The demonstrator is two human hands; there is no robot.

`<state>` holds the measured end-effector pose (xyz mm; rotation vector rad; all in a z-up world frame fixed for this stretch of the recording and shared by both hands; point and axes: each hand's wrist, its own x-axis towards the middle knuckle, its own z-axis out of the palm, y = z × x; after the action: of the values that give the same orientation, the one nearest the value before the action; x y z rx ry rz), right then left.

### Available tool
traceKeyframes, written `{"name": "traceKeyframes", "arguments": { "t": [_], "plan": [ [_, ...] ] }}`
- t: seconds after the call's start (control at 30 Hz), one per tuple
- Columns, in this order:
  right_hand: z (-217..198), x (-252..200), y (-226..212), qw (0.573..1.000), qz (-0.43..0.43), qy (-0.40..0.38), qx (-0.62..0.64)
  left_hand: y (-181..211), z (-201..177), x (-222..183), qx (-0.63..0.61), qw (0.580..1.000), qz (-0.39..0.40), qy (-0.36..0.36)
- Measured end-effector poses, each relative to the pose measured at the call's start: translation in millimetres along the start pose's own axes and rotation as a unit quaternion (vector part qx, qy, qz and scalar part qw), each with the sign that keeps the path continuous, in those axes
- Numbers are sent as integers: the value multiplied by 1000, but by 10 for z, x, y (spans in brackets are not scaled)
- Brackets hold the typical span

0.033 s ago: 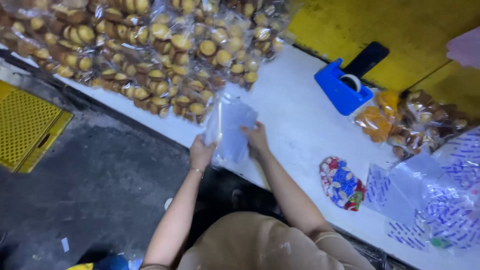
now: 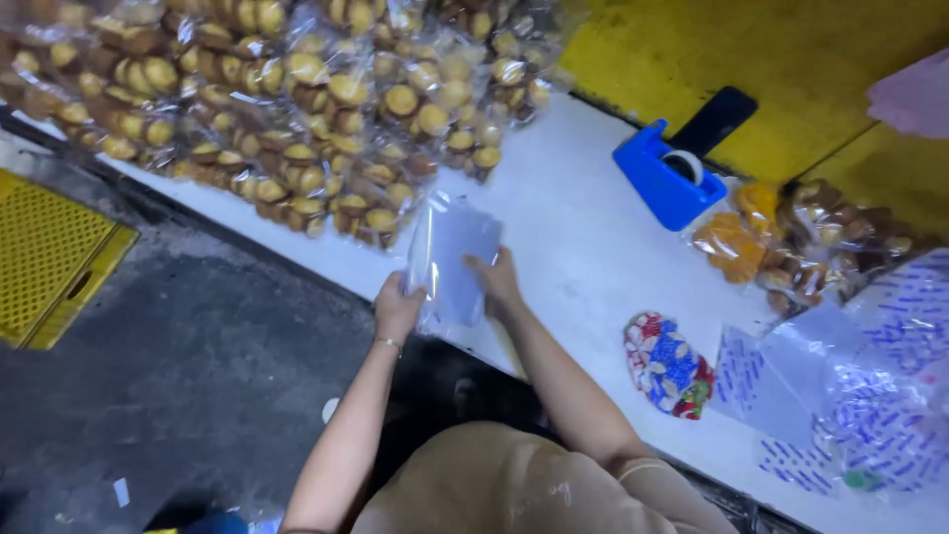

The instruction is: Sealing small plastic bags filled with pastries using a manual tape sealer at a packaging station.

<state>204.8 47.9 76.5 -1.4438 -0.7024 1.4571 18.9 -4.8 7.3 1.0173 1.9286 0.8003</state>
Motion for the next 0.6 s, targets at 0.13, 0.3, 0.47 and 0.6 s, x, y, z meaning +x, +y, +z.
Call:
{"name": "traceKeyframes", "arguments": {
  "t": [0.13,0.3,0.47,0.6],
  "plan": [
    [-511,-162,45,994,28,-80,-68,752,138,-1008,-338,940,-36,-34],
    [-1704,-725,-538,998,16,20,-64,1424,235,-1714,-243,941,-2,-236],
    [-4735,-940,-803,839,-37,224,-494,1480,141,-1807,-65,873,62,-479],
    [-5338,-1041,-712,739,54,332,-584,958,-162,-1839,-105,867,40,-486]
  ]
}}
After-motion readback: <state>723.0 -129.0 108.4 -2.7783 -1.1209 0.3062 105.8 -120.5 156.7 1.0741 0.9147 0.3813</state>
